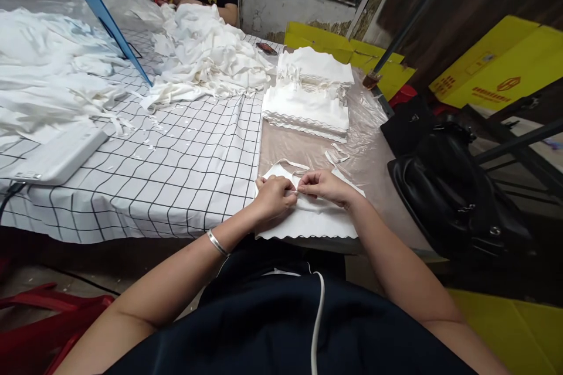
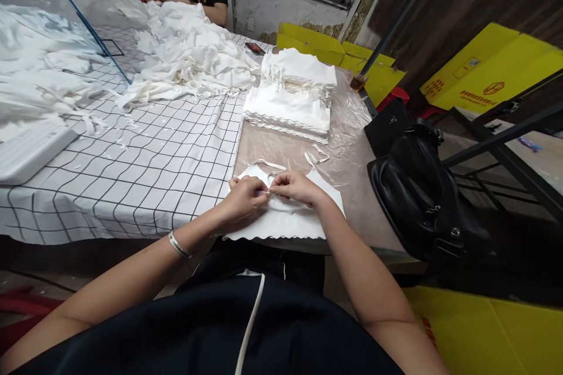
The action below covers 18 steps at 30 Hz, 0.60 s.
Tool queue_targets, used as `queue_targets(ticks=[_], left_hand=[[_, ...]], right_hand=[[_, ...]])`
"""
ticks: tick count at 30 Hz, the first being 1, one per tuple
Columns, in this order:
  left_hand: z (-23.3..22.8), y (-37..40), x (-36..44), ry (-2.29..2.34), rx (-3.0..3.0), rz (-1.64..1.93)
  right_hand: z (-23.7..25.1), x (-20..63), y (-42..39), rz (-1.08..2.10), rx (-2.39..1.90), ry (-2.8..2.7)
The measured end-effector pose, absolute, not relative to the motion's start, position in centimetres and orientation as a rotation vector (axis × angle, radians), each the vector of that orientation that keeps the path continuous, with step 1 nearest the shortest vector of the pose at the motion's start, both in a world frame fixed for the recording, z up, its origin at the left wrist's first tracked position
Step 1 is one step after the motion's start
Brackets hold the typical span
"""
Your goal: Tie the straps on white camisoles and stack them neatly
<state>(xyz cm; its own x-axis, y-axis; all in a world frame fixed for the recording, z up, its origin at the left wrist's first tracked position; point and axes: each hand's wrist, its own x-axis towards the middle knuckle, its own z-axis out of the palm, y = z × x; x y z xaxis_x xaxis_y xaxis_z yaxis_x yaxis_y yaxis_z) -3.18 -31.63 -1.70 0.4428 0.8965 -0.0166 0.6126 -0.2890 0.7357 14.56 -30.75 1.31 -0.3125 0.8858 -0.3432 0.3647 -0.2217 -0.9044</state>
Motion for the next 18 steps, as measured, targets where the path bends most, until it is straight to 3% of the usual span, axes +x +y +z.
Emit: queue_targets(ticks=[7,13,18], left_hand=[[-1.5,-31.6,-3.3,1.320,1.943,0.607],[-1.7,-31.9,-3.8,1.268,2.051,0.540],[-1.6,-32.1,-5.0,1.185,2.220,0.398]], right_hand=[[-1.1,12.5,-31.6,1.307,-1.432,-1.332],[0.5,11.9,-29.9,1.497,-1.540,-1.142],[2.5,10.9,-26.1,1.707,-1.335,-0.817]])
